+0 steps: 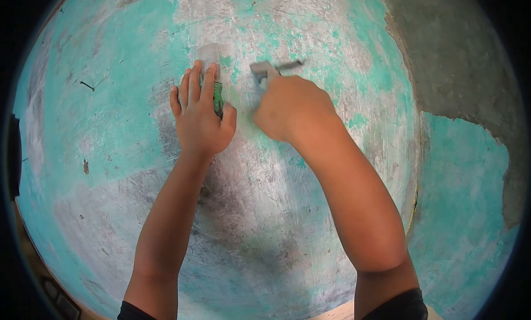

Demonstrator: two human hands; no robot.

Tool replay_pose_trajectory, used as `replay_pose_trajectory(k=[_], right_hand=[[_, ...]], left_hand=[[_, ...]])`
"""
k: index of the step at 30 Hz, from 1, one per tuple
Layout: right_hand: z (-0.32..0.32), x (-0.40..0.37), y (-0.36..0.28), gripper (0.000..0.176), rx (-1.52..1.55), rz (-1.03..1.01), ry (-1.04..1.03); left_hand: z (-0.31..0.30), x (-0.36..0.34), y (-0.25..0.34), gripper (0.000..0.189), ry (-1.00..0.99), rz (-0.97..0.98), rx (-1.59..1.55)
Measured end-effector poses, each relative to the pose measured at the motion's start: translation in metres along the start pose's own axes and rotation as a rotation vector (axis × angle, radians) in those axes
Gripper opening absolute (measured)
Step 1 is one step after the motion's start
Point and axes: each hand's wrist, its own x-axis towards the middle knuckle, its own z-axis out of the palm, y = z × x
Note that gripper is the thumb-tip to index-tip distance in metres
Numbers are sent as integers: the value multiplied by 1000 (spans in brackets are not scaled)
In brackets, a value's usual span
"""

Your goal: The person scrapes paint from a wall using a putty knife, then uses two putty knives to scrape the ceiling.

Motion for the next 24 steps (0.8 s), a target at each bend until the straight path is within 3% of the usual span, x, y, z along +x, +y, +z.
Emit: replay_pose_trajectory(k=[7,13,16,22,24], right_hand=[[6,9,0,58,16,41,49],[-14,-3,-5,51,-3,-17,-28],[-4,24,-1,52,34,25,69],[-20,-7,-11,53,-33,28,-90],[-12,-1,-6,55,20,-35,32]], left_hand=[[0,0,3,67,-5,2,5],[-2,1,0,67,-2,7,6],[-1,1,3,67,-10,5,14],[-2,1,0,69,1,4,4],[1,0,1,70,17,21,7]])
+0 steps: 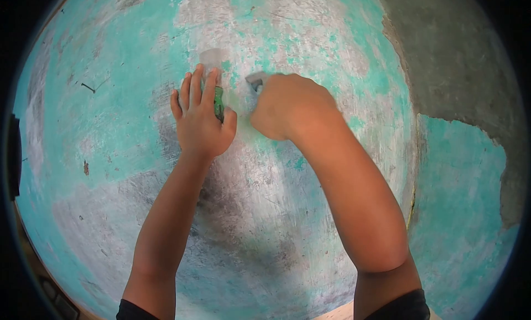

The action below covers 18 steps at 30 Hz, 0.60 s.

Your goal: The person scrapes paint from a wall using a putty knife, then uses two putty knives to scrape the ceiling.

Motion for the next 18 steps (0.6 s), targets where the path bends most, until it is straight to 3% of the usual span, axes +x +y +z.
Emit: replay_pose_trajectory(k=[4,7,10,13,18], right_hand=[[12,16,2,58,-23,67,14],[9,-3,8,60,-1,-81,20],[-6,3,4,57,19,-25,-134],[6,23,5,57,32,90,-30],[11,-9,1,60,-21,-17,-15]], left_hand=[[-2,1,3,73,-36,-13,6],[-4,2,1,74,-51,-23,4],[-5,1,3,75,-94,-41,8],[-5,0,3,75,-91,-42,9],[-9,-1,0,73,-83,-35,-36]])
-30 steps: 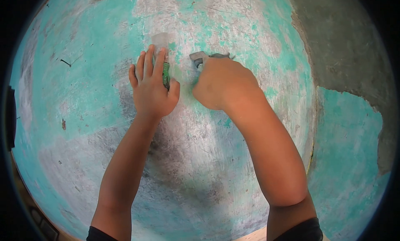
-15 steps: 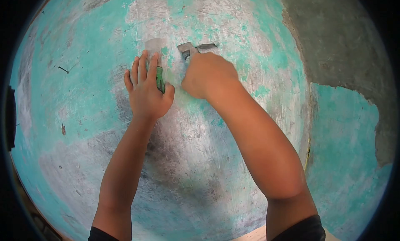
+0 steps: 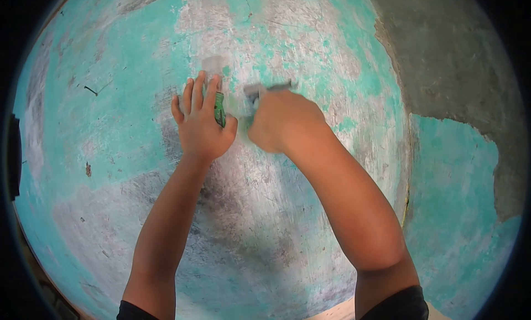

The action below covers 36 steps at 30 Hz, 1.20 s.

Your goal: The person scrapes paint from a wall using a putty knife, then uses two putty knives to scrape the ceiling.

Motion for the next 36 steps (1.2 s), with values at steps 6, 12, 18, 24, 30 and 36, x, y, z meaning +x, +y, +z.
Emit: replay_pose_trajectory(k=[6,12,18,24,30,36], right_hand=[[-2,21,9,59,85,62,-6],[5,-28,0,56,-56,-24,-183],[26,-12,3,63,-19,9,-87],[28,-23,15,70,-43,-110,49],[1,-20,3,65,-64,-9,-150],[10,-24,10,66,-71,-74,-109]], left_hand=[[5,1,2,72,23,-3,23],[3,-2,1,73,14,6,10],[5,0,5,72,14,-5,51],[3,0,4,72,2,-5,36],[6,-1,4,73,11,-6,37],[5,1,7,72,31,2,45]])
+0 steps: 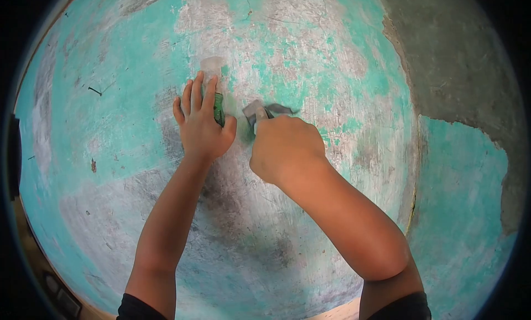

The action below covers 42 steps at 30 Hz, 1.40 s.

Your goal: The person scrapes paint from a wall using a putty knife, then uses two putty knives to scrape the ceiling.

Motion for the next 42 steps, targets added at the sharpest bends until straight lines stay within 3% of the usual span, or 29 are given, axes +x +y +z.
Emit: replay_pose_trajectory(k=[4,7,10,16,19,22,25,28,31,34,37,42], right_hand=[[15,12,-3,61,45,60,80],[2,-1,-3,60,30,15,-55],[1,-4,0,63,58,-63,23],[-2,35,-14,58,72,16,49],[-13,21,-14,55,49,-19,-62],[7,24,-6,66,112,-94,151],[-2,32,-13,51,55,-57,112],[-6,28,-16,47,39,-31,46],[8,27,-14,63,64,-48,137],[6,42,-19,63,113,-17,130],[-8,32,-25,43,22,-35,44],[-1,31,-28,39,74,19,98]], left_hand=[[0,0,0,75,-25,-34,-34],[-3,2,0,75,-33,-46,-81],[-5,4,-3,74,-45,-48,-120],[-13,16,-22,70,-55,-35,-131],[-15,15,-23,69,-73,-53,-97],[-11,13,-22,65,-26,-41,-75],[-3,13,-21,62,8,-26,-83],[1,12,-25,60,27,-9,-92],[0,14,-26,60,39,-14,-84],[0,11,-24,60,25,-22,-80],[-1,9,-27,60,32,-19,-78],[2,10,-28,59,65,-3,-72]])
